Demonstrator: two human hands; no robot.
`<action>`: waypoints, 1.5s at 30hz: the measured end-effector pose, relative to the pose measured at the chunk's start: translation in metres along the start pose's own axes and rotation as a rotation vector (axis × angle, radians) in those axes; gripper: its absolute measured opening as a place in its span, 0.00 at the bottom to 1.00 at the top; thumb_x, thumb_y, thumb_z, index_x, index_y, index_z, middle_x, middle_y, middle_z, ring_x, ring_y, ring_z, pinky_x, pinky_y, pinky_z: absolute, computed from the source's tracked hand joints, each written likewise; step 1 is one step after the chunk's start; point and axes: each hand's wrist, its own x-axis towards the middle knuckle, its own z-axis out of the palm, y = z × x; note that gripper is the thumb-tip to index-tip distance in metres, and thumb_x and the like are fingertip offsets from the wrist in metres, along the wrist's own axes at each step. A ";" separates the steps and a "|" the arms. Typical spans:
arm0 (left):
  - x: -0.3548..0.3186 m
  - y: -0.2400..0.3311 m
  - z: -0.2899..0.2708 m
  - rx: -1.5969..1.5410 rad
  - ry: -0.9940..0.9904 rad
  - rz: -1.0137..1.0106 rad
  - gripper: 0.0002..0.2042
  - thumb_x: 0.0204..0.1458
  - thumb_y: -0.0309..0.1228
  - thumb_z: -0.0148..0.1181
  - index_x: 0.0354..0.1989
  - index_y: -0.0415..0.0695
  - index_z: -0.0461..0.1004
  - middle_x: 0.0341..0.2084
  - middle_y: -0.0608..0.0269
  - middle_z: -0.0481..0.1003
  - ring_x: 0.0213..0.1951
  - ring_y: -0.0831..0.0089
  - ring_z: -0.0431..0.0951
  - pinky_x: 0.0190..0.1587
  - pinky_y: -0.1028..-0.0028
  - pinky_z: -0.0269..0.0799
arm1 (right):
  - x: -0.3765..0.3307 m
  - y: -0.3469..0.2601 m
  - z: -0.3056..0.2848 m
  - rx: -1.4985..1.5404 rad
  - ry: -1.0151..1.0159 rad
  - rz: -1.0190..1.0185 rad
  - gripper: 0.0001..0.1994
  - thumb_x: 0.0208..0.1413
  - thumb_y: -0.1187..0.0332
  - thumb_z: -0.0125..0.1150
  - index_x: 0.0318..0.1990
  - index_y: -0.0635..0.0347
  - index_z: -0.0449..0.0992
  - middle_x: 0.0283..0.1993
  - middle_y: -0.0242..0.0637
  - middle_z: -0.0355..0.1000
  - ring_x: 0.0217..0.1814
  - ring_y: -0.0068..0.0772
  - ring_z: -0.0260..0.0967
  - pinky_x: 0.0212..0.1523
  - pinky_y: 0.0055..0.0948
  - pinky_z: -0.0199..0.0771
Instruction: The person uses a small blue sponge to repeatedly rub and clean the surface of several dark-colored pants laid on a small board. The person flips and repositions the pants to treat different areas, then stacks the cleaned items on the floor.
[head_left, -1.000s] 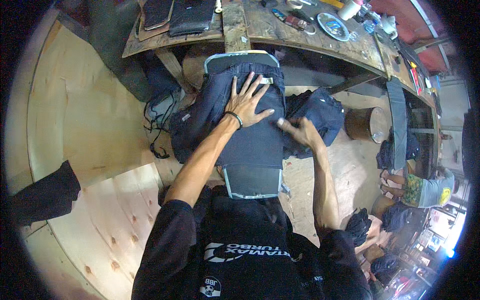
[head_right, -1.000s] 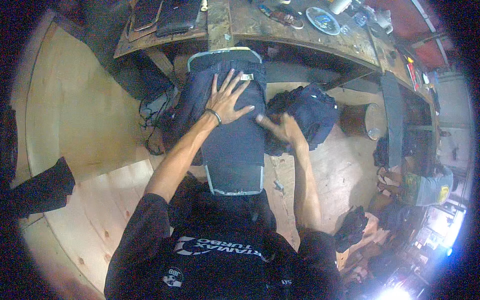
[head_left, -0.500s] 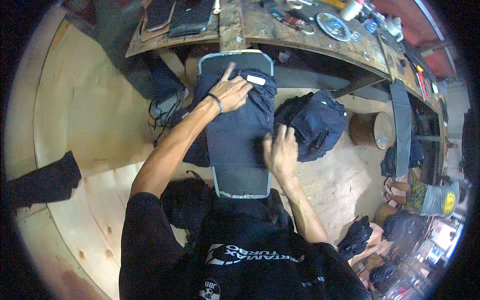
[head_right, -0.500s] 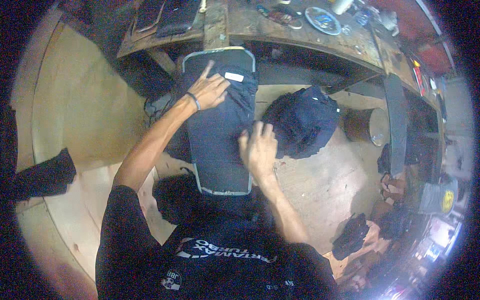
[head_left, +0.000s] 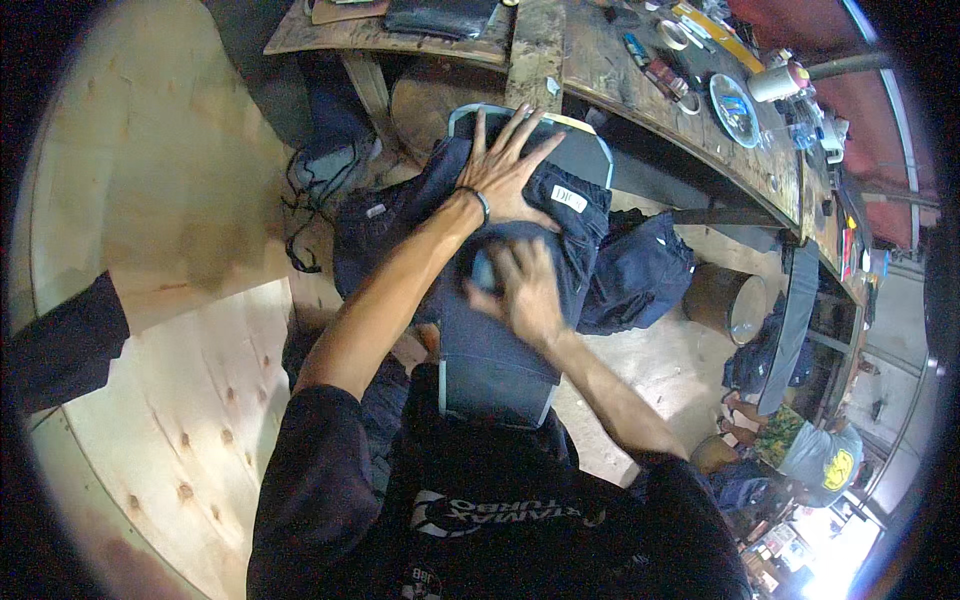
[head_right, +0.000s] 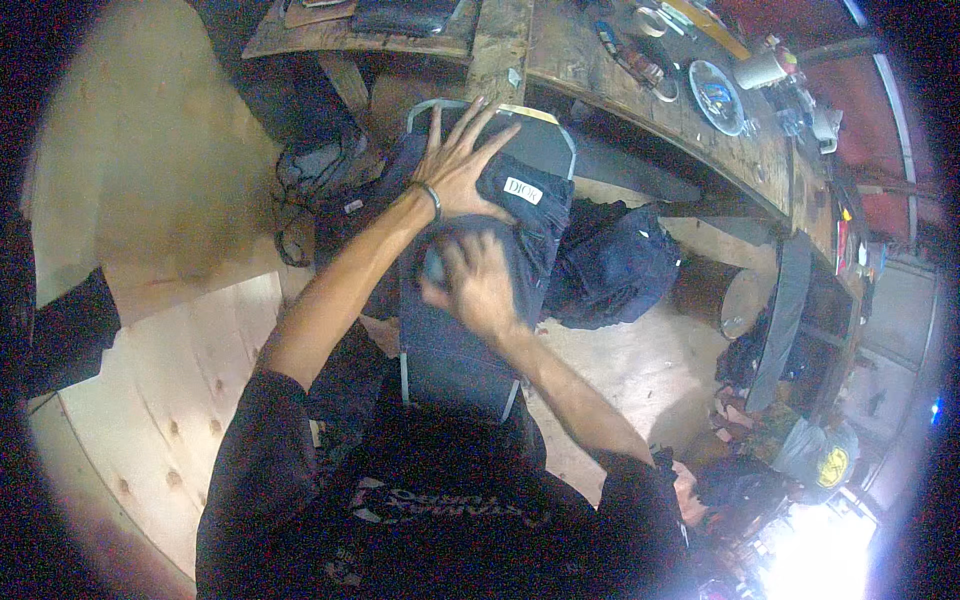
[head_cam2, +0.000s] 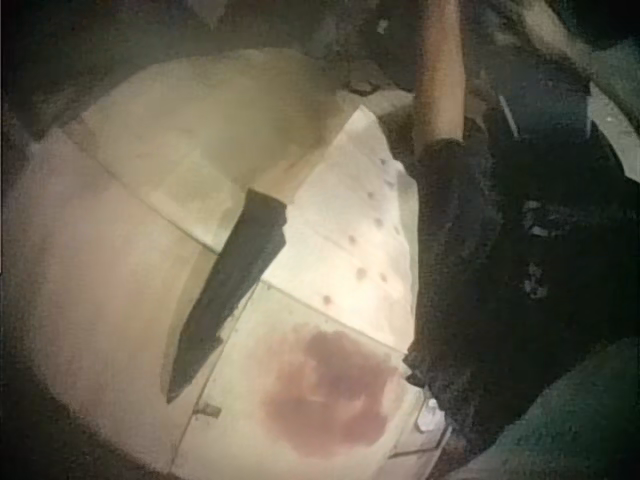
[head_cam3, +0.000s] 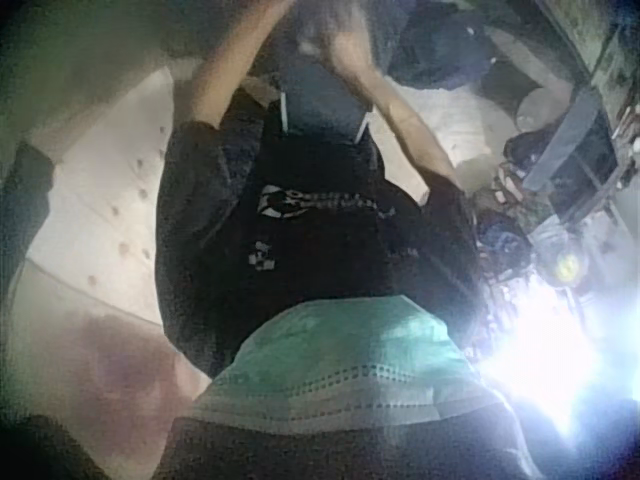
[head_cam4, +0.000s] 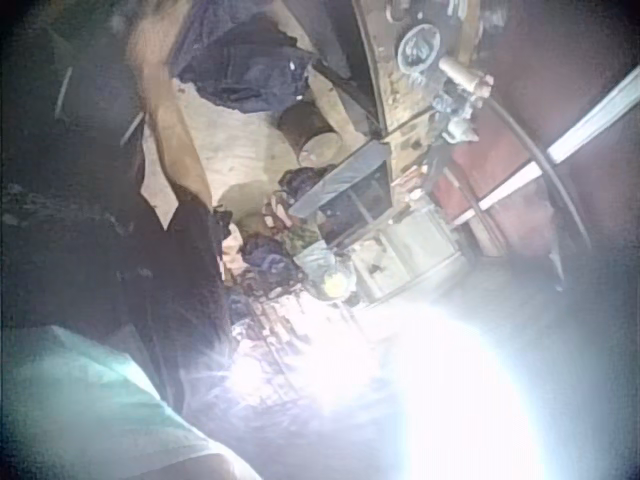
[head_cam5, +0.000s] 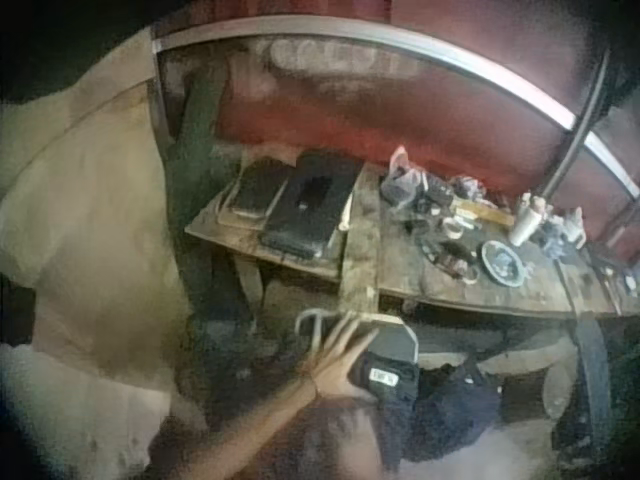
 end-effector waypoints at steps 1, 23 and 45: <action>0.003 -0.002 -0.001 0.122 0.006 0.010 0.70 0.22 0.74 0.78 0.83 0.65 0.55 0.84 0.50 0.43 0.85 0.48 0.37 0.76 0.20 0.26 | 0.011 0.004 0.004 0.022 0.010 0.037 0.31 0.47 0.57 0.82 0.56 0.65 0.80 0.47 0.47 0.74 0.51 0.55 0.70 0.53 0.50 0.75; 0.003 0.005 0.003 0.107 -0.049 -0.082 0.64 0.21 0.75 0.78 0.76 0.65 0.67 0.84 0.52 0.45 0.84 0.47 0.38 0.74 0.16 0.27 | -0.103 -0.002 -0.019 0.103 -0.184 0.219 0.34 0.43 0.48 0.83 0.53 0.61 0.82 0.46 0.47 0.76 0.53 0.58 0.72 0.57 0.58 0.74; -0.352 0.151 0.062 -0.541 0.011 -0.812 0.41 0.74 0.50 0.50 0.81 0.33 0.43 0.73 0.21 0.60 0.75 0.29 0.60 0.78 0.50 0.55 | -0.124 0.033 0.032 0.195 0.240 0.227 0.47 0.43 0.54 0.87 0.69 0.64 0.68 0.68 0.60 0.70 0.76 0.67 0.62 0.76 0.64 0.52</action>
